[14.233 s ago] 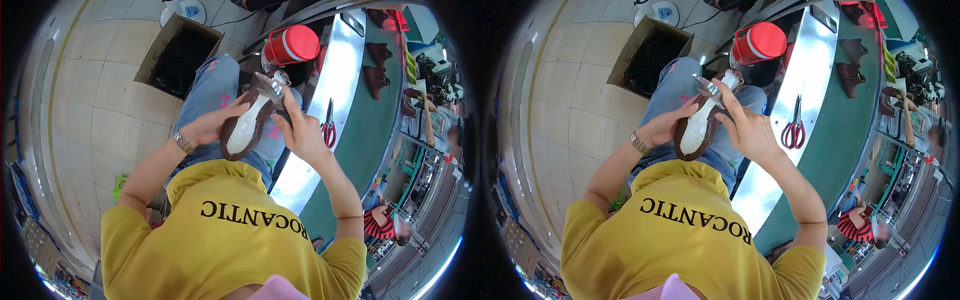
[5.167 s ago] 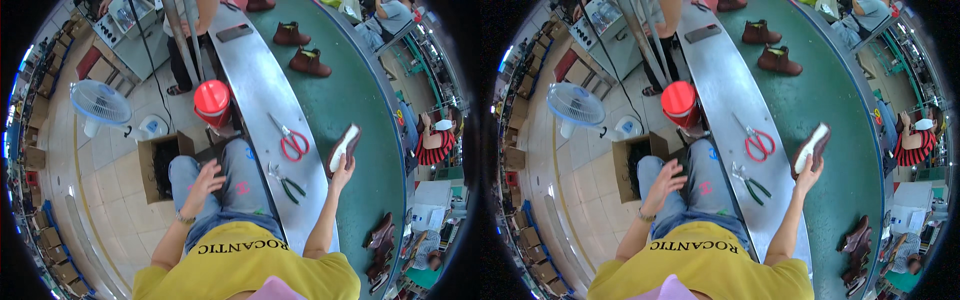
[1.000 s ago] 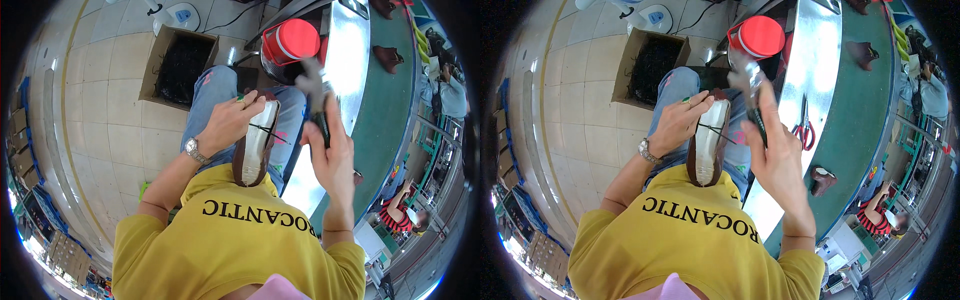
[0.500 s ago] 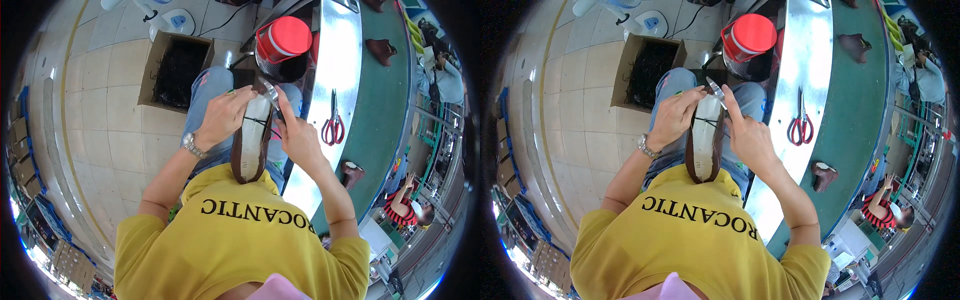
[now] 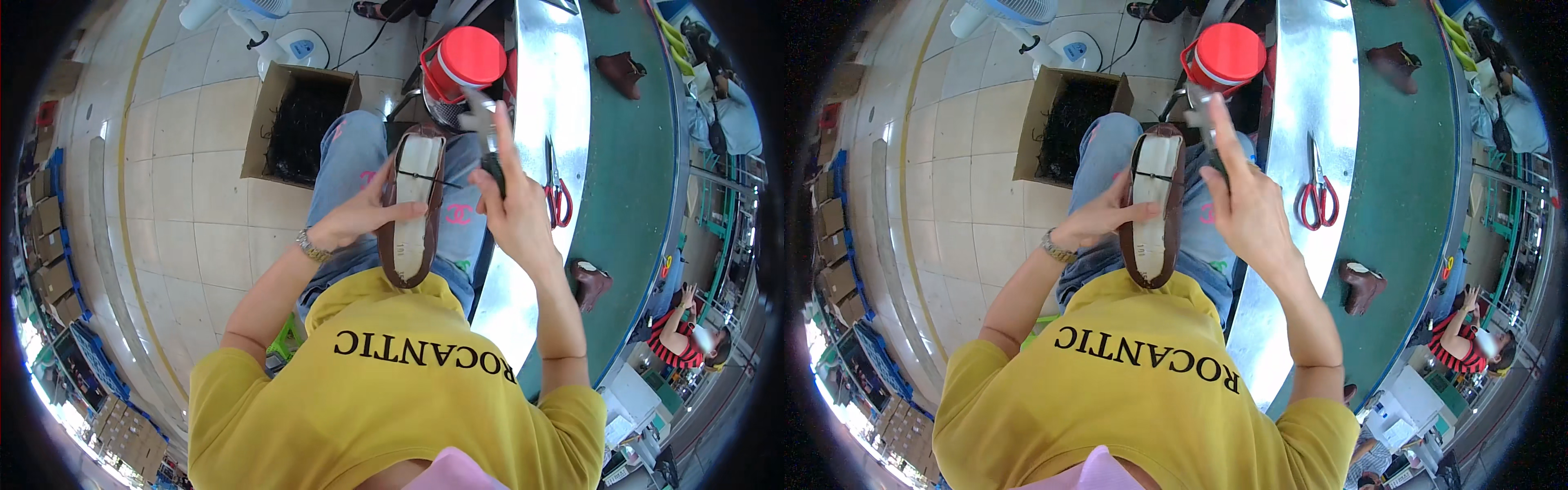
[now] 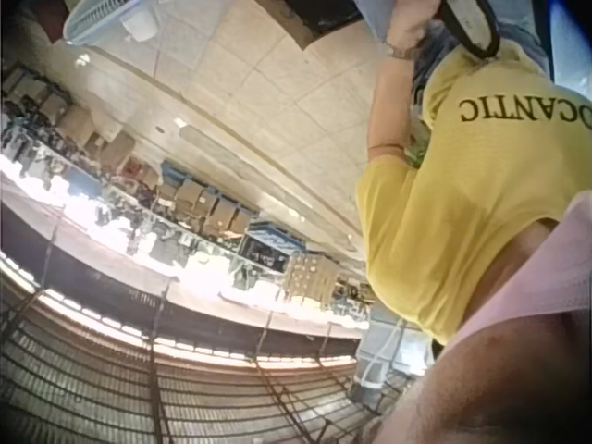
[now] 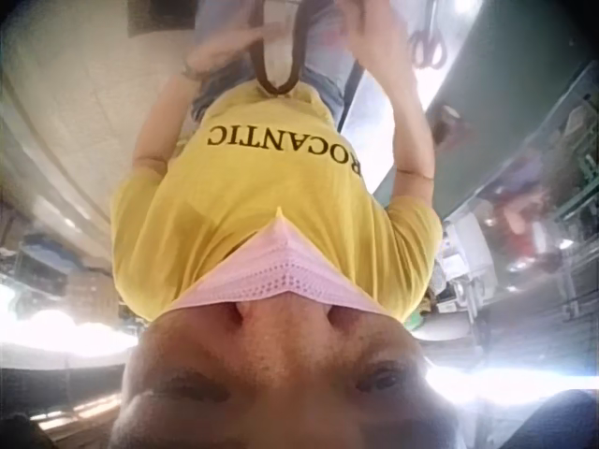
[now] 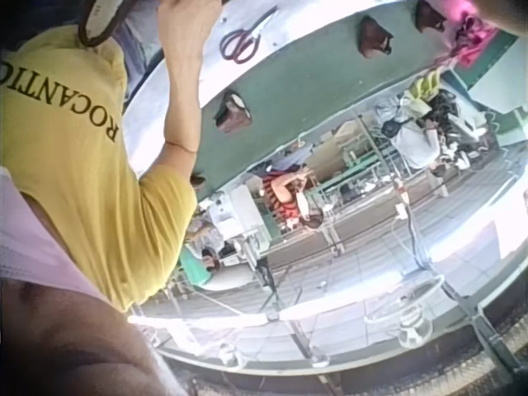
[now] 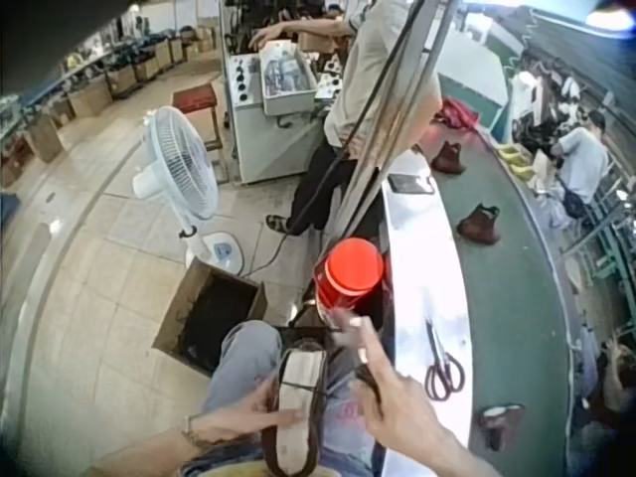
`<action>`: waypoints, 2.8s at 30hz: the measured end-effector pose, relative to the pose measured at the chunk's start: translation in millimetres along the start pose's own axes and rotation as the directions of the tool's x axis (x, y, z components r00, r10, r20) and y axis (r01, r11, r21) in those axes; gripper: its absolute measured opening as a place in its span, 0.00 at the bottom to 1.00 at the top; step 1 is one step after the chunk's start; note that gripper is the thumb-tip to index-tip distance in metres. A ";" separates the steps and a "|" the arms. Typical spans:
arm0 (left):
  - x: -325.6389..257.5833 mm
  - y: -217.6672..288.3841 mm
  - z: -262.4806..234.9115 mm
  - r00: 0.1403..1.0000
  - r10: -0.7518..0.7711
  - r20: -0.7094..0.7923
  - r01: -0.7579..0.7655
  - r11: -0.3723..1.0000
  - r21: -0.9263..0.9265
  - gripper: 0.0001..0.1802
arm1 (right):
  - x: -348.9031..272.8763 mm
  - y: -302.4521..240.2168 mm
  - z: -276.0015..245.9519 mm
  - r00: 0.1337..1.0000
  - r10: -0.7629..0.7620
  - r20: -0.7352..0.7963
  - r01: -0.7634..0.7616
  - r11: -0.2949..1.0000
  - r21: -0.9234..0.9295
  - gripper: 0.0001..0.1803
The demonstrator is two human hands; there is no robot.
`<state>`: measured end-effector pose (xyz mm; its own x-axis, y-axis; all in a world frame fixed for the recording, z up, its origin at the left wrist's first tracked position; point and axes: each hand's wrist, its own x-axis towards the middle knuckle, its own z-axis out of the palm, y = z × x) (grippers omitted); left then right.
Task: Trimming, finishing, and assembling shoe components at a factory workstation.
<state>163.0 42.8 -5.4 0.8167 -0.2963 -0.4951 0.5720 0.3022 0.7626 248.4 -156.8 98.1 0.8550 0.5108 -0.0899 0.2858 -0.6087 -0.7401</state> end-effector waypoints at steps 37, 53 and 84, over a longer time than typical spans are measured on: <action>-24.0 -40.4 29.2 0.992 0.091 0.086 -0.110 0.960 0.256 0.74 | -136.9 32.8 101.2 0.976 0.169 -0.134 -0.159 0.984 0.080 0.46; 3.0 -79.5 10.4 0.985 0.110 0.129 -0.127 0.984 0.126 0.53 | -165.8 141.3 42.1 0.803 0.459 -0.380 -0.572 0.773 -0.274 0.32; -15.7 -27.2 27.4 0.888 0.273 -0.369 -0.096 0.897 0.430 0.35 | -134.4 33.5 12.3 0.764 0.196 0.615 -0.643 0.313 0.699 0.56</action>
<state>132.5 14.4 -7.0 0.9097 0.1538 -0.3858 0.4017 -0.0901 0.9113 137.8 -238.4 77.2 0.4433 0.6440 -0.6235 -0.7627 -0.0945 -0.6398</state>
